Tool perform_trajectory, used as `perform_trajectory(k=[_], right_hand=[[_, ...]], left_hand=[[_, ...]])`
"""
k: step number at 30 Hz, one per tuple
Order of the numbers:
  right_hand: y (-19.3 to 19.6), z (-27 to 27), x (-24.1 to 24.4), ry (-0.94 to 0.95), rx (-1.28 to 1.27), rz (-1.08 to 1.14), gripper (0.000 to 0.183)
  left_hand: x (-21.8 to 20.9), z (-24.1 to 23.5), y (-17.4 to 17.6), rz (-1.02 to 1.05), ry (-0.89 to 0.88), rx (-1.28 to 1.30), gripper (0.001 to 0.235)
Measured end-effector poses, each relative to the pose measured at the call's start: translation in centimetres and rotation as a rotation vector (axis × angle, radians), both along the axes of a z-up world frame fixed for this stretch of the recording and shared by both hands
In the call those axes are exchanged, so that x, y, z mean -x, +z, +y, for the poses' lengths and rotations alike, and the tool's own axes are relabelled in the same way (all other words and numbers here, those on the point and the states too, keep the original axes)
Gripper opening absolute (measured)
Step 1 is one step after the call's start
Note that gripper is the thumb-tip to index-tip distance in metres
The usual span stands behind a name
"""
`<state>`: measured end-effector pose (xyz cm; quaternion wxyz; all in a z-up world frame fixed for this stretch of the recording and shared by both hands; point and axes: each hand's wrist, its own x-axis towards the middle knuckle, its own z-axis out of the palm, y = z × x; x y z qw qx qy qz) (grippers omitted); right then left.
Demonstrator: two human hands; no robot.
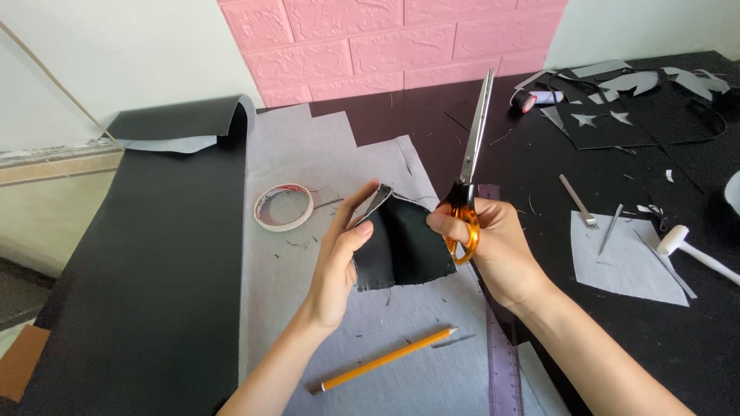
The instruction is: Trimming loose threads and excess edges from a hand-sewn leather piece using scissors to finish the item.
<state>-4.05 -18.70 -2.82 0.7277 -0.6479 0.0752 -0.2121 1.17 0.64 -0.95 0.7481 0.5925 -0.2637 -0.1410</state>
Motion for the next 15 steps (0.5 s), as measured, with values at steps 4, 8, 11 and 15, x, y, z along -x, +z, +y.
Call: perform_trajectory(k=[4, 8, 11, 15], right_hand=[[1.0, 0.7, 0.7, -0.005, -0.094, 0.0, 0.023], [2.1, 0.3, 0.3, -0.013, -0.165, 0.008, 0.019], [4.0, 1.5, 1.0, -0.032, -0.148, 0.01, 0.026], [5.8, -0.6, 1.5, -0.07, 0.186, 0.17, 0.026]], left_hand=[[-0.2, 0.1, -0.3, 0.02, -0.104, 0.024, 0.092], [-0.9, 0.8, 0.3, -0.039, -0.062, 0.001, 0.086], [-0.9, 0.8, 0.2, 0.07, 0.024, -0.058, 0.103], [-0.6, 0.7, 1.4, 0.163, 0.1, -0.114, 0.08]])
